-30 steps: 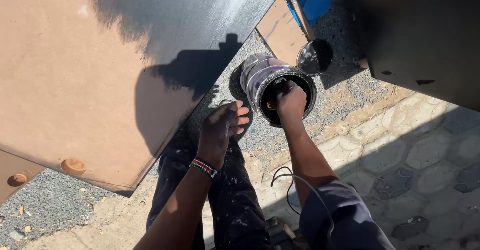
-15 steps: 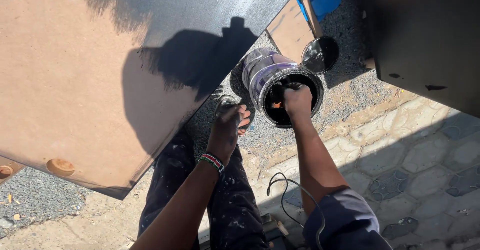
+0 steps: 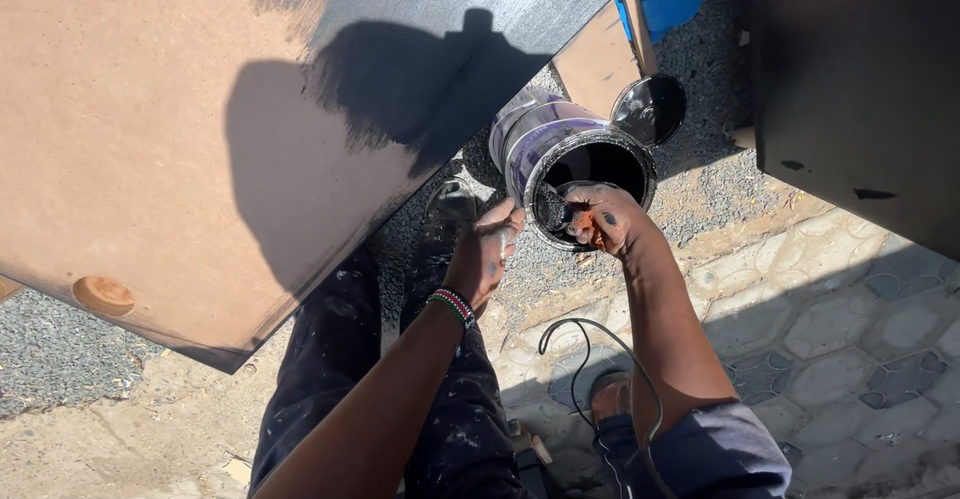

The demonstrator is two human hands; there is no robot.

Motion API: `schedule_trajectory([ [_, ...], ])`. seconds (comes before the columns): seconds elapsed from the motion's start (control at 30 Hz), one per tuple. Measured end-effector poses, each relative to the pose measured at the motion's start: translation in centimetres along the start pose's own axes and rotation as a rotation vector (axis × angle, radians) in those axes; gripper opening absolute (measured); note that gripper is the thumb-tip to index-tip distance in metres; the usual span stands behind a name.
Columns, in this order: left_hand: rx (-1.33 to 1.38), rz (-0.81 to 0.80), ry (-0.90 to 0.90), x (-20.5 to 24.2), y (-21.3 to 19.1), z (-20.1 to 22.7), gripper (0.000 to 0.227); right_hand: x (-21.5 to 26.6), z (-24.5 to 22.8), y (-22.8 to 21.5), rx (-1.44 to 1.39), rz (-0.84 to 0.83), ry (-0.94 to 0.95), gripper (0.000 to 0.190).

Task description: Painting a wooden furniture panel with black paint using a sponge applicator

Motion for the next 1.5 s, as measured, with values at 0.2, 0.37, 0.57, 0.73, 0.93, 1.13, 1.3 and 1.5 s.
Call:
schedule_trajectory([
  [0.2, 0.108, -0.008, 0.069, -3.3, -1.6, -3.4, 0.074, -1.1, 0.1, -1.7, 0.018, -0.025, 0.074, 0.016],
  [0.37, 0.135, -0.086, 0.058, -3.1, -1.8, -3.9, 0.076, -0.1, -0.6, 0.3, 0.047, 0.024, 0.044, 0.014],
  [0.57, -0.156, -0.197, 0.144, 4.6, 0.2, 2.3, 0.058, 10.5, -3.9, 2.2, -0.093, -0.058, -0.155, 0.032],
  [0.73, -0.165, -0.261, 0.271, 19.2, 0.6, 13.9, 0.047, 21.7, -7.6, 7.8, -0.106, -0.170, -0.458, 0.042],
  [0.93, -0.163, 0.157, 0.712, 31.9, -8.1, 27.1, 0.034, 30.4, -10.3, 19.7, -0.210, -0.254, -0.711, 0.049],
  [1.13, -0.249, 0.738, 0.965, 30.8, -20.5, 27.7, 0.062, 33.3, -8.7, 32.2, 0.266, 0.119, -0.860, 0.040],
  [1.3, -0.297, 0.500, 0.571, 26.7, -24.1, 24.5, 0.056, 34.5, -8.3, 38.8, 1.071, 0.361, -1.050, 0.030],
  [1.5, -0.375, 0.311, 0.643, 28.6, -23.7, 26.6, 0.054, 32.9, -6.3, 37.2, 0.937, 0.760, -1.291, 0.014],
])
Point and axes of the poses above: each hand's wrist, its own x-axis away from the middle knuckle, its own y-axis out of the palm, z = x × y, the point moved 1 cm from there along -x, towards the middle knuckle, and after that the axes turned 12 degrees about x, right-handed, at the moved point
